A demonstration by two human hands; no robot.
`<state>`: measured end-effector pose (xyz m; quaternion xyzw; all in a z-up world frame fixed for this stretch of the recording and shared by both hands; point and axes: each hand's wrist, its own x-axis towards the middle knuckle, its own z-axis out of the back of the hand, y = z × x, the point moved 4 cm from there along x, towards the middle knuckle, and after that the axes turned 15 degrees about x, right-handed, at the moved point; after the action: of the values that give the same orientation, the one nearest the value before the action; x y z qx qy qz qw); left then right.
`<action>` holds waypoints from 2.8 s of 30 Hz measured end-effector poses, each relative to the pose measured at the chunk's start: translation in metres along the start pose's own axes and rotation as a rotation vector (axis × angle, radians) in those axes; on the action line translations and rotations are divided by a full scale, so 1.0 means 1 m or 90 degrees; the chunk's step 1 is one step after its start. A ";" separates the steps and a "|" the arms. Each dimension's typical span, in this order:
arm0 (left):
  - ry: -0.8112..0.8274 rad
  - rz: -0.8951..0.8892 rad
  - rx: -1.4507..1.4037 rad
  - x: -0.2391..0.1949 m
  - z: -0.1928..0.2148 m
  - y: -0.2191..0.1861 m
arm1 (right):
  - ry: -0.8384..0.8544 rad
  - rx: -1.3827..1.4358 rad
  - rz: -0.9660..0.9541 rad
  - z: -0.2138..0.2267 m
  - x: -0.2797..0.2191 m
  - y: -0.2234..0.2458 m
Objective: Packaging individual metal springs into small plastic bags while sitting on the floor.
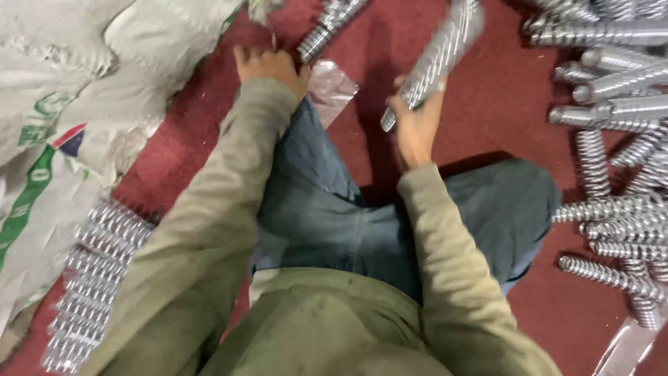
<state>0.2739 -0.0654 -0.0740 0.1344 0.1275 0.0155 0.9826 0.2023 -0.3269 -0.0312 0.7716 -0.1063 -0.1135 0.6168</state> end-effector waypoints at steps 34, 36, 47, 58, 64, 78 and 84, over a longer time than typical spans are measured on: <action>0.106 -0.484 -1.123 -0.228 0.092 -0.114 | 0.129 0.082 -0.081 0.076 -0.119 0.107; 0.016 -0.300 -1.077 -0.199 0.075 -0.098 | 0.205 -0.020 -0.130 0.064 -0.117 0.111; 0.102 0.002 -0.683 -0.095 0.007 -0.154 | 0.180 -0.166 -0.114 0.095 0.024 -0.091; -0.215 -0.176 -0.634 -0.133 -0.008 -0.176 | 0.142 -0.372 0.013 0.067 -0.061 -0.036; 0.116 -0.113 -0.484 -0.160 0.044 -0.140 | 0.307 -0.411 -0.139 0.032 -0.087 0.059; -0.428 -0.259 -0.703 -0.176 0.065 -0.141 | 0.270 -0.361 0.464 0.038 -0.095 0.164; -0.519 -0.384 -0.499 -0.225 0.080 -0.159 | 0.308 -0.664 -0.122 0.062 -0.073 0.117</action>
<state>0.0759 -0.2535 0.0134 -0.2816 -0.2395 -0.2685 0.8895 0.1107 -0.3870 0.0732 0.3757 0.1780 -0.0263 0.9091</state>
